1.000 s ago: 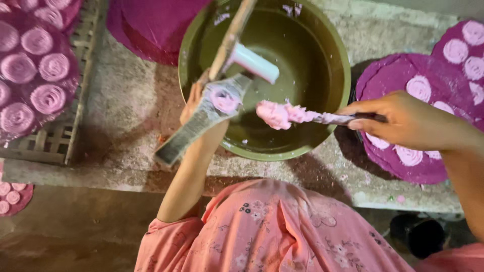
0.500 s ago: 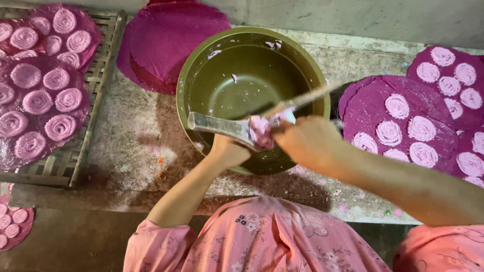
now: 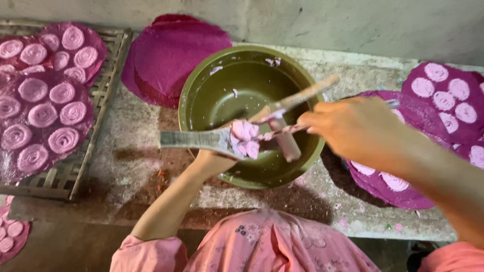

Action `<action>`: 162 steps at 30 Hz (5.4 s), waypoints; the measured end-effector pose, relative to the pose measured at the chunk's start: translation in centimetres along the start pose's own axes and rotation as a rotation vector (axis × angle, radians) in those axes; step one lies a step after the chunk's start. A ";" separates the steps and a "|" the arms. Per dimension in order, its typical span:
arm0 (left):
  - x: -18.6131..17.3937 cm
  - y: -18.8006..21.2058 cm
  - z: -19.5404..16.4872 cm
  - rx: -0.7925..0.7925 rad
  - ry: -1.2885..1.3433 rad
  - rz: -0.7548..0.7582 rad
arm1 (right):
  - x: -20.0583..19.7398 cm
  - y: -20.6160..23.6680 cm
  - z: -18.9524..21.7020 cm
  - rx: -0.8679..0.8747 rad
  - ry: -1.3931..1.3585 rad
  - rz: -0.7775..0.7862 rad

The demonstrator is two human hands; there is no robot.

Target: The person uses a hand-held wooden extruder tool to pipe pink paste into rose-shaped swirls on round magenta boards. They reload the tool with paste from a large bowl, extrude rosettes one at a time onto the boards, and set finished boards aside on the table.

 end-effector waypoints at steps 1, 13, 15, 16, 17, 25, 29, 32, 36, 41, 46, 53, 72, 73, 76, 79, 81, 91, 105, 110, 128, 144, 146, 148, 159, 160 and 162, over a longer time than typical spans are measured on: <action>0.5 -0.4 0.4 -0.017 0.044 0.017 | 0.6 -0.3 0.1 -0.047 0.033 -0.049; -4.1 -1.6 -2.5 0.049 -1.190 -0.040 | -1.6 0.8 2.1 0.048 0.175 0.044; -3.9 -1.9 -2.4 -0.097 -0.868 -0.004 | -0.7 0.3 2.6 -0.027 0.153 -0.047; -3.3 -1.7 -2.2 -0.169 -0.698 0.015 | 0.7 -0.9 3.8 -0.034 0.228 -0.013; -2.6 -1.9 -2.0 -0.063 -0.790 0.002 | 2.2 -2.4 4.9 -0.035 0.316 0.009; -3.4 -1.7 0.0 -0.216 -0.870 -0.008 | 1.4 1.2 2.5 0.163 -0.016 0.057; -4.6 -1.3 -1.7 0.072 -0.807 -0.218 | -2.4 1.0 2.1 0.078 -0.016 -0.056; -3.6 -1.1 -2.2 0.203 -0.699 -0.225 | -3.7 -0.2 2.9 0.089 0.147 0.165; -2.2 -1.5 -1.3 0.071 -0.399 -0.175 | -0.8 -1.6 4.7 0.049 0.221 0.097; -1.9 -2.0 -0.4 -0.021 -0.467 -0.135 | 2.9 -2.9 5.0 -0.045 0.190 -0.037; -2.8 -1.6 -0.9 0.393 -0.967 -0.304 | 1.9 -3.6 5.8 -0.046 0.154 0.049; -3.6 -2.2 -0.2 -0.140 -0.607 -0.397 | 8.1 -2.8 2.8 0.045 -0.548 -0.636; -0.8 -4.7 -3.6 -0.062 -0.870 -0.481 | 21.3 -3.2 4.2 0.435 -1.179 -0.353; -1.2 -4.8 -3.2 -0.156 -0.796 -0.504 | 21.6 -2.9 4.9 0.405 -1.151 -0.373; -2.5 -4.6 -2.3 0.188 -1.143 -0.524 | 20.9 -1.5 5.3 0.285 -1.080 -0.394; -4.3 -4.3 -0.4 -0.094 -0.634 -0.557 | 19.8 -0.3 3.8 0.210 -0.972 -0.282; -5.1 -3.7 0.6 -0.083 -0.456 -0.626 | 19.7 -0.3 2.8 0.272 -0.780 -0.100; 7.6 3.6 -0.2 -0.552 1.013 -0.171 | 17.1 2.7 1.0 -0.091 -1.524 -0.620; 20.0 1.4 -12.6 -0.338 0.299 0.518 | 13.1 25.0 -6.2 -0.176 -0.771 -0.693; 30.0 1.1 -14.6 -0.327 0.509 0.669 | 13.3 28.7 -8.4 -0.461 -0.525 -1.026; 40.8 -21.3 -4.7 -0.067 -0.085 0.330 | 27.3 44.0 -25.2 0.222 -1.991 -0.156; 45.4 -8.0 3.0 -0.590 0.247 -0.489 | 29.2 40.5 -26.6 0.420 -2.235 -0.068; 46.0 -6.0 2.0 -0.596 0.026 -0.444 | 29.4 39.9 -27.1 0.368 -2.225 -0.052; 45.7 -5.9 1.1 -0.326 -0.056 -0.492 | 29.6 39.3 -27.4 0.384 -2.207 0.004; 41.2 -18.5 -1.2 0.027 1.530 0.391 | 27.0 38.0 -28.6 0.269 -2.075 0.546; 41.6 -19.1 -1.6 0.069 1.501 0.413 | 26.9 38.1 -29.1 0.268 -2.055 0.565; 42.2 -20.3 -1.9 0.137 1.440 0.401 | 27.0 38.4 -30.3 0.260 -2.018 0.596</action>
Point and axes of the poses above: each hand's wrist, its own y-axis away from the middle knuckle, its own x-axis out of the palm, z = x × y, the point moved 1 cm from there along -y, towards the middle knuckle
